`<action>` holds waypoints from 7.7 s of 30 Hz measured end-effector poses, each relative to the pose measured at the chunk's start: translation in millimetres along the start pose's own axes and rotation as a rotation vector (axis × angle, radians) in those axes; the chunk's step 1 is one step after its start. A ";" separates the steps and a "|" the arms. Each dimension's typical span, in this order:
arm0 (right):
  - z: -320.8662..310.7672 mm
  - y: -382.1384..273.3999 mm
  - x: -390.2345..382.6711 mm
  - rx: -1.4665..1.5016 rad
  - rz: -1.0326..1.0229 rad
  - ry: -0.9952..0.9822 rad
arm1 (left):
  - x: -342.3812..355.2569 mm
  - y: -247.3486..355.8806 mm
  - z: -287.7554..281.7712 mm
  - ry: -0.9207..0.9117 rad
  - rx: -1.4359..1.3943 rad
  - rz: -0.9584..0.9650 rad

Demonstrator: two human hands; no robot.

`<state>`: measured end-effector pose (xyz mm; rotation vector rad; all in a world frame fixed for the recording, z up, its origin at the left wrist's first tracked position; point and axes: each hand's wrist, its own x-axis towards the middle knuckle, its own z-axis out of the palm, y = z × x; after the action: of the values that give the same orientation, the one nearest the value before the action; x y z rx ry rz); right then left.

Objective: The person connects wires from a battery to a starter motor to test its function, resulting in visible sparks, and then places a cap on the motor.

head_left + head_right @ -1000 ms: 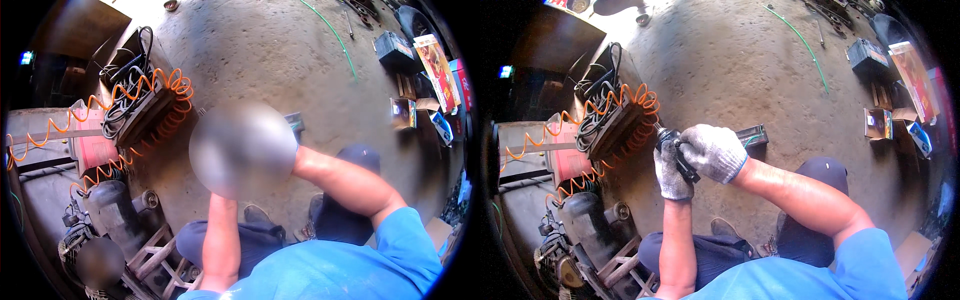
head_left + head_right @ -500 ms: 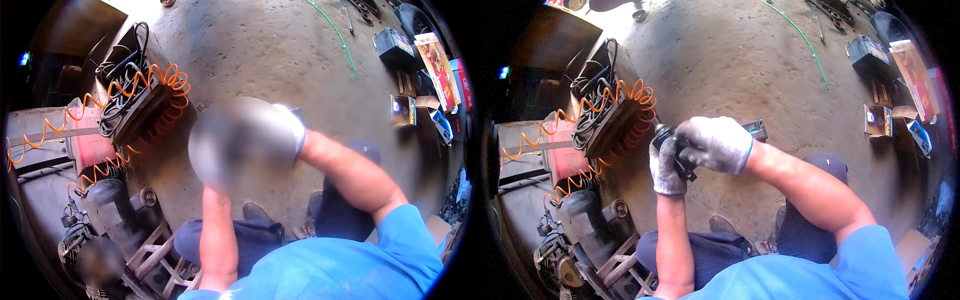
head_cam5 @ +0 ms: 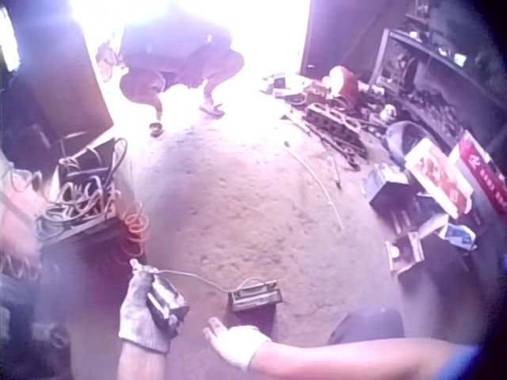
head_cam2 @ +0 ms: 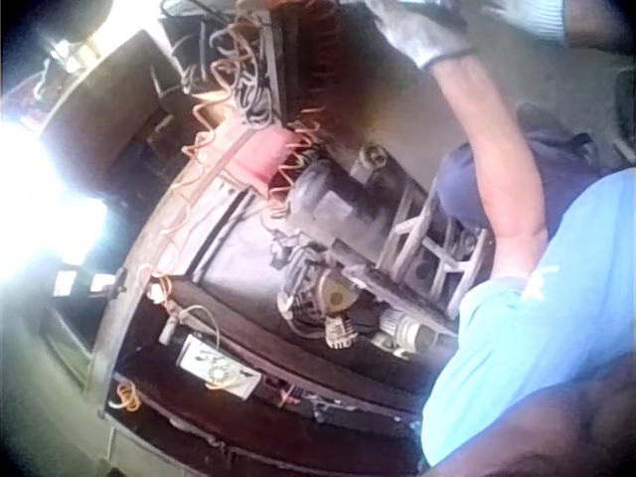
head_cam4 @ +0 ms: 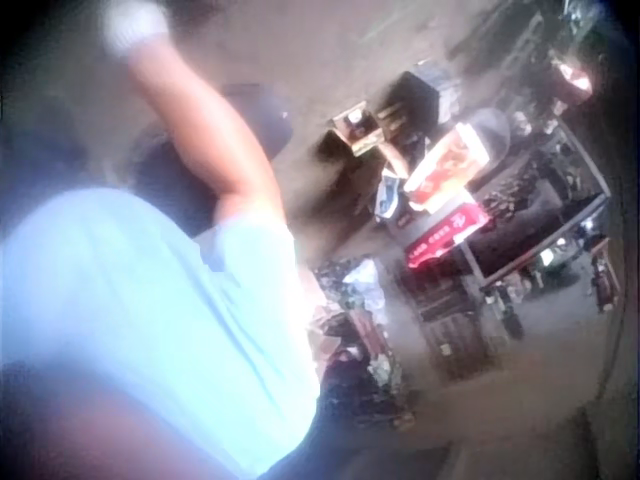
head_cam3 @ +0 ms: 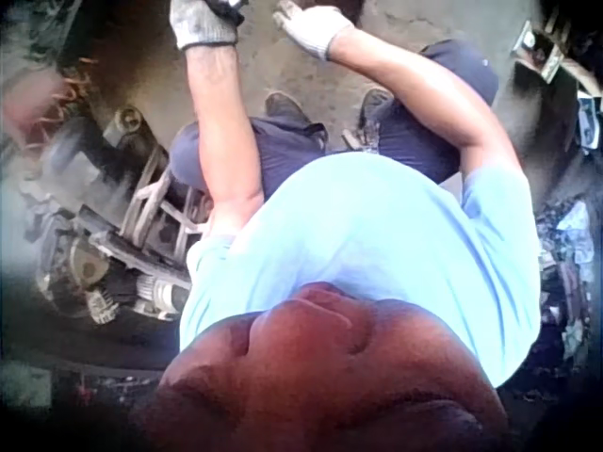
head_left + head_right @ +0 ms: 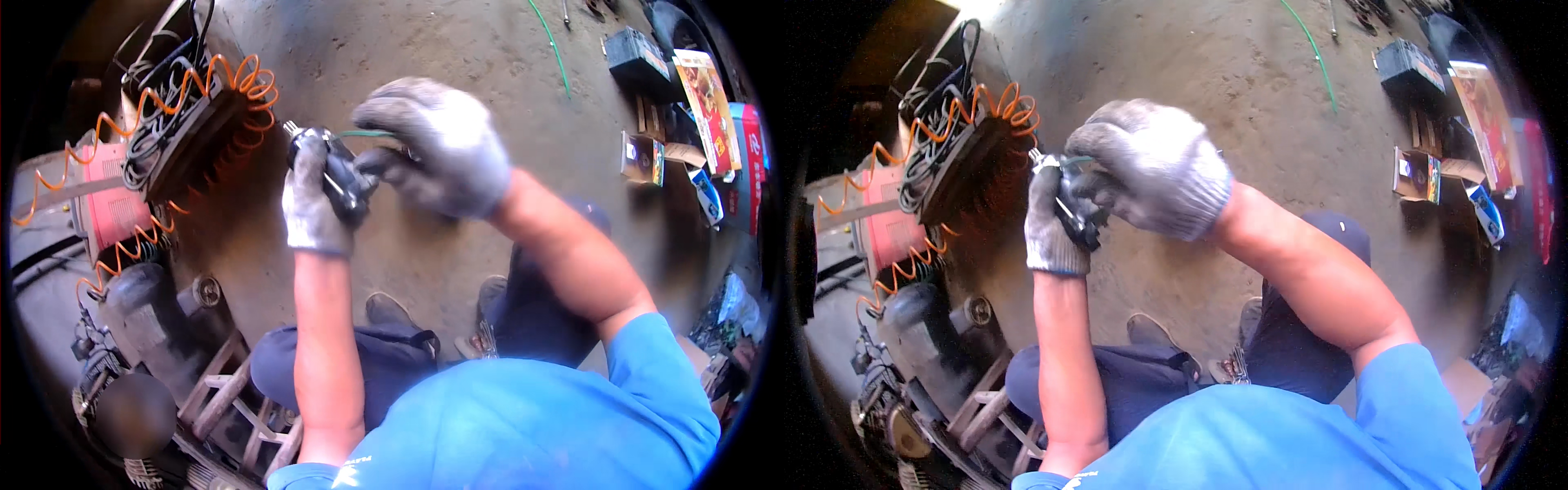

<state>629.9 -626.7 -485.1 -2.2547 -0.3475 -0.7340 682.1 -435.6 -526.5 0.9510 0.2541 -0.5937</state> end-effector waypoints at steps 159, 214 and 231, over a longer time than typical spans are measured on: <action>44.3 14.9 -75.6 0.113 0.599 -0.907 | 47.8 -41.4 -60.2 0.352 -0.104 -0.120; 72.9 7.6 -81.6 0.292 0.771 -0.253 | 37.7 -61.3 -45.5 0.532 0.105 -0.139; 69.8 44.6 -117.6 0.012 0.613 -0.509 | 111.7 -34.8 -168.9 0.795 0.991 0.447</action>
<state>583.6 -611.3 -620.4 -2.3273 0.1155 0.1617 761.4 -352.5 -696.9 2.1253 0.4445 0.1591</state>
